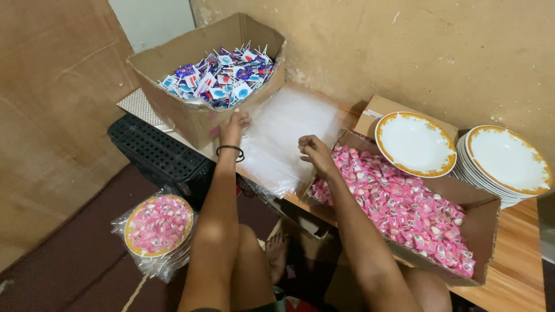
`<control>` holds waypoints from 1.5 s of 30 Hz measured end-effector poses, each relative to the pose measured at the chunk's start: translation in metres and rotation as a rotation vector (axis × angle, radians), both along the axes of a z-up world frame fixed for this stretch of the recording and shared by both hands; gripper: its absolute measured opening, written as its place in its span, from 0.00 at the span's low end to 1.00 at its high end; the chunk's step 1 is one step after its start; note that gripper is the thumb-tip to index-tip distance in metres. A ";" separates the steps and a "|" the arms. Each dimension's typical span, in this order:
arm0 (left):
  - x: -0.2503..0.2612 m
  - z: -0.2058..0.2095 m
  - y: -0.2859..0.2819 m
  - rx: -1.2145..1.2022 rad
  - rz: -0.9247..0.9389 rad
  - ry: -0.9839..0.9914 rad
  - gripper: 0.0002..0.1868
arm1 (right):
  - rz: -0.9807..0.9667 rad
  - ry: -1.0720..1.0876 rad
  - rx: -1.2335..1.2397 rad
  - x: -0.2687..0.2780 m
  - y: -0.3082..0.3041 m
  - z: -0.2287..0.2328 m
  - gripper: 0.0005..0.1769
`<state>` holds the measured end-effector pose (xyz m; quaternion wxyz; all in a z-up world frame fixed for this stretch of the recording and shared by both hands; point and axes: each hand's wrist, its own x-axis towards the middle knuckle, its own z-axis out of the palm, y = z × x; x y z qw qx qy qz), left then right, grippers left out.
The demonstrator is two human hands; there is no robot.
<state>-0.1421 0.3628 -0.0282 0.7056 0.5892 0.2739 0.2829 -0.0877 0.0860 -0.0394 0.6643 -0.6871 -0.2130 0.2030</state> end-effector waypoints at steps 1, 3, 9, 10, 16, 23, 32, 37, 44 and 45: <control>-0.007 0.020 -0.012 0.000 -0.002 0.000 0.22 | -0.002 0.000 0.000 -0.006 -0.002 0.007 0.28; -0.021 0.061 -0.036 -0.208 -0.126 -0.195 0.21 | 0.040 -0.146 -0.014 -0.017 -0.006 0.023 0.45; -0.027 0.093 -0.071 -0.282 -0.441 -0.585 0.27 | -0.137 -0.328 -0.038 -0.007 -0.006 -0.011 0.20; -0.027 0.095 -0.073 -0.282 -0.445 -0.585 0.27 | -0.141 -0.329 -0.037 -0.009 -0.011 -0.004 0.20; -0.029 0.101 -0.081 -0.174 -0.387 -0.701 0.27 | -0.385 -0.114 0.280 -0.013 -0.041 0.036 0.03; -0.020 0.104 -0.098 -0.199 -0.406 -0.743 0.28 | 0.035 -0.065 0.557 0.014 -0.054 0.001 0.61; -0.031 0.130 -0.119 -0.241 -0.556 -0.877 0.31 | -0.218 -0.284 0.183 -0.039 -0.075 0.061 0.13; -0.029 0.125 -0.114 -0.037 -0.533 -0.871 0.36 | -0.513 -0.109 0.356 -0.003 -0.101 0.075 0.05; 0.020 0.058 -0.123 0.289 -0.576 0.120 0.60 | -0.560 0.064 0.462 0.046 -0.185 0.102 0.01; 0.024 0.050 -0.125 0.133 -0.705 0.197 0.58 | -0.571 0.092 0.513 0.054 -0.197 0.100 0.04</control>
